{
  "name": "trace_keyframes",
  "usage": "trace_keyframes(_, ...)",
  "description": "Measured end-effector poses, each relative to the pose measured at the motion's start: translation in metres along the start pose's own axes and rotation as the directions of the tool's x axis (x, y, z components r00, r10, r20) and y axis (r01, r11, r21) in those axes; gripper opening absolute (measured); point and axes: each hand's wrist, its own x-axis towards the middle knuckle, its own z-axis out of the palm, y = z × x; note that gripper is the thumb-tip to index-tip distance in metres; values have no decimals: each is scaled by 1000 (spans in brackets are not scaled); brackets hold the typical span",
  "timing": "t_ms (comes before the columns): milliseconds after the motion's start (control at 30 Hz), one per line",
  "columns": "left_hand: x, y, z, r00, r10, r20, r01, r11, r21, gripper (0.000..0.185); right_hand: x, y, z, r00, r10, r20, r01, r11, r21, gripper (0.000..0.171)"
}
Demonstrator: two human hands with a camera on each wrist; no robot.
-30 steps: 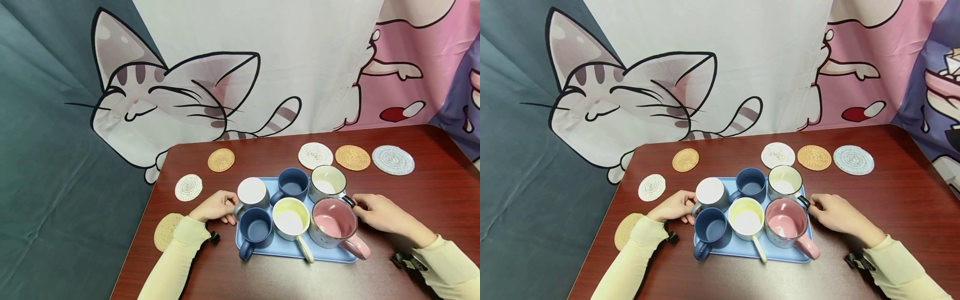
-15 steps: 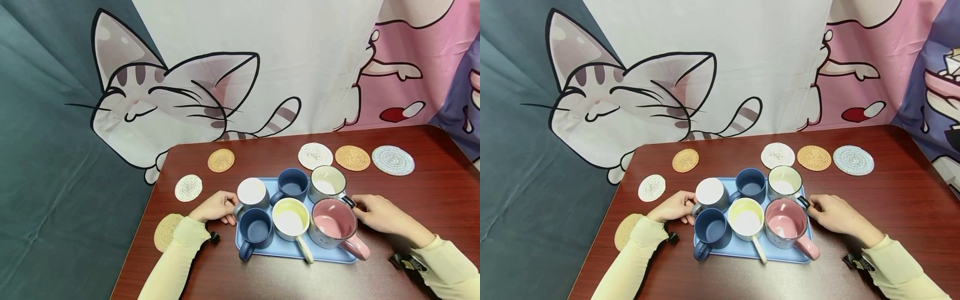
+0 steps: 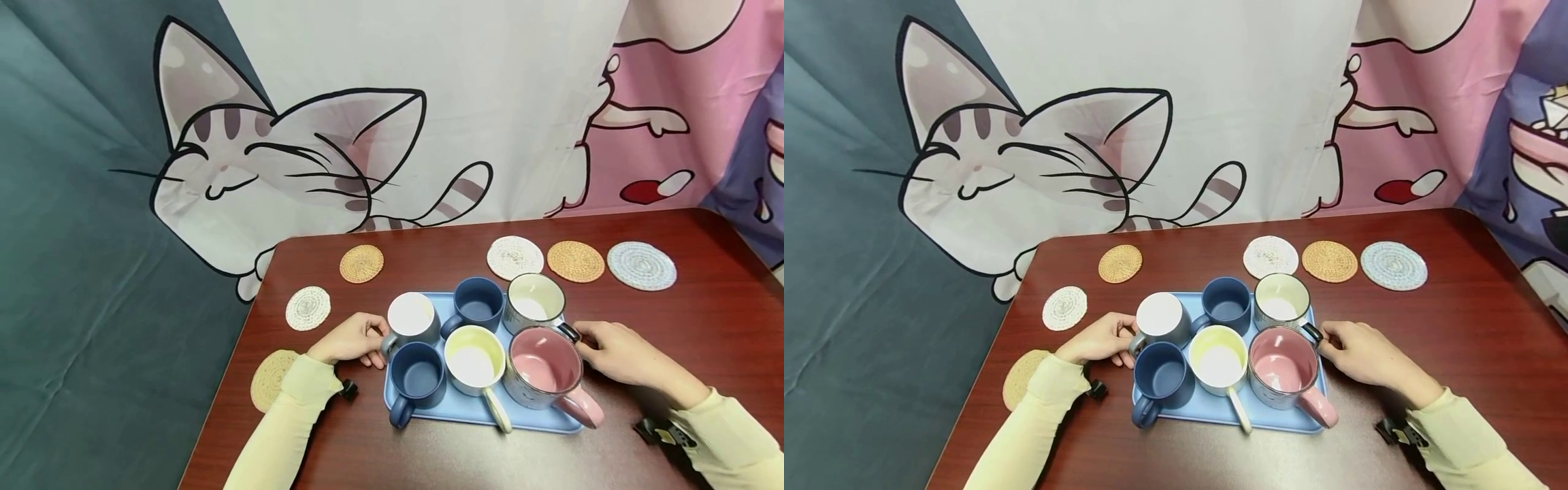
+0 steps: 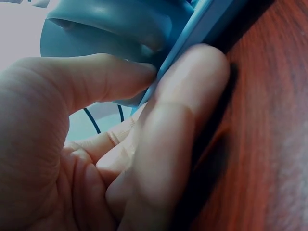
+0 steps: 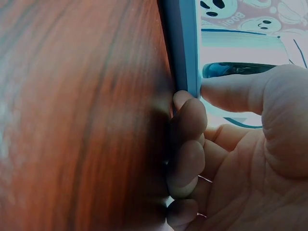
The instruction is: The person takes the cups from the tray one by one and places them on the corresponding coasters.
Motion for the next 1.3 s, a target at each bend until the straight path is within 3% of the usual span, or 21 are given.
trace_keyframes(133,1,0,-4,992,73,-98,-70,997,39,9,0,0,0,1000,-8,-5,8,1000,-5,27)
trace_keyframes(200,2,3,-6,970,137,-201,-115,986,119,7,0,1,0,1000,-17,-10,17,1000,-6,27)
trace_keyframes(267,4,7,-9,917,221,-332,-141,958,249,5,0,1,0,1000,-23,-12,22,1000,-6,27)
trace_keyframes(333,8,10,-11,835,303,-459,-116,912,392,2,0,2,0,1000,-26,-13,26,1000,-4,27)
trace_keyframes(433,14,13,-17,717,397,-573,-37,842,538,7,1,2,0,1000,-25,-9,25,1000,-1,27)
trace_keyframes(467,16,13,-19,688,421,-591,-9,819,573,11,1,2,0,1000,-24,-6,24,1000,0,27)
trace_keyframes(533,20,14,-23,658,448,-605,40,782,622,19,1,2,0,1000,-23,-2,23,1000,2,26)
trace_keyframes(633,26,16,-27,654,461,-600,104,730,675,32,1,2,-1,1000,-21,3,21,1000,3,27)
trace_keyframes(800,34,19,-33,683,447,-578,157,683,713,52,1,3,0,1000,-28,3,28,1000,2,27)
trace_keyframes(1033,45,22,-44,733,354,-580,209,695,688,65,2,4,0,999,-37,2,37,999,3,28)
trace_keyframes(1300,54,20,-55,792,211,-573,295,689,662,68,1,4,0,999,-39,-4,39,999,-4,28)
